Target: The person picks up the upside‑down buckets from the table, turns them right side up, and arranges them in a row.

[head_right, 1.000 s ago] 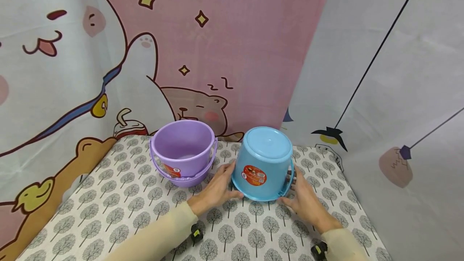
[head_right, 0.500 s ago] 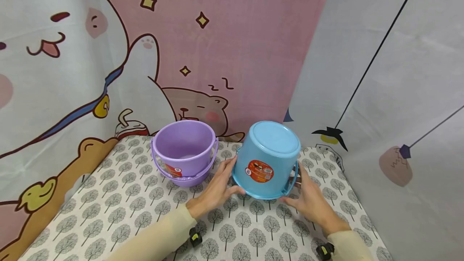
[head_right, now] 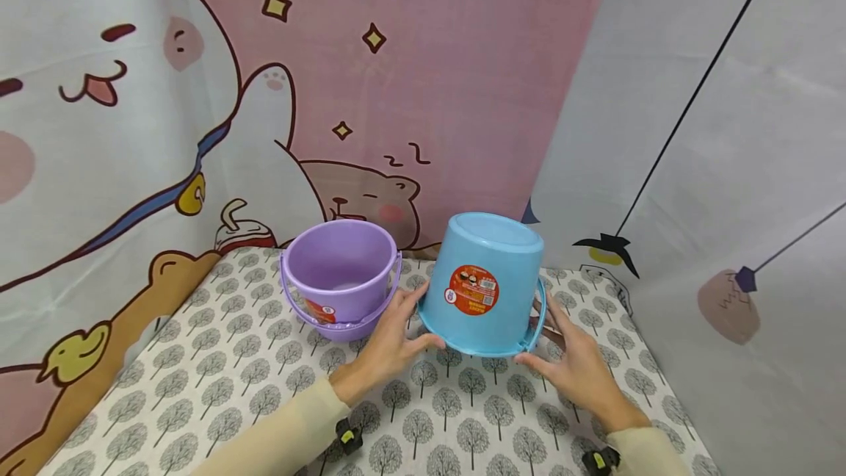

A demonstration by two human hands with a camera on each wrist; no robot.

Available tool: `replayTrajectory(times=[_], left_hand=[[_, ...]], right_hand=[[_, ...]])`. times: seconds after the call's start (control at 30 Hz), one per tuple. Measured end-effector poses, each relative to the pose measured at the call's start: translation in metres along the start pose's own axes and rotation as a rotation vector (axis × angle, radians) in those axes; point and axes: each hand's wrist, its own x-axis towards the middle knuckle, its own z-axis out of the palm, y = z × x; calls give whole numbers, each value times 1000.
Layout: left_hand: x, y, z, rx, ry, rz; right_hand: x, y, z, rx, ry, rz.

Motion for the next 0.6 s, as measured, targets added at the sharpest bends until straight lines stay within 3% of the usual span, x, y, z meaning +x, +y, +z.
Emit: replayTrajectory(times=[0.27,0.6], left_hand=[[-5,1,-1,-35,27,31],[-8,4,5,-26,136,132]], right_hand=[[-1,-3,3,53,133,-188],[3,-10,4,-33,250,-312]])
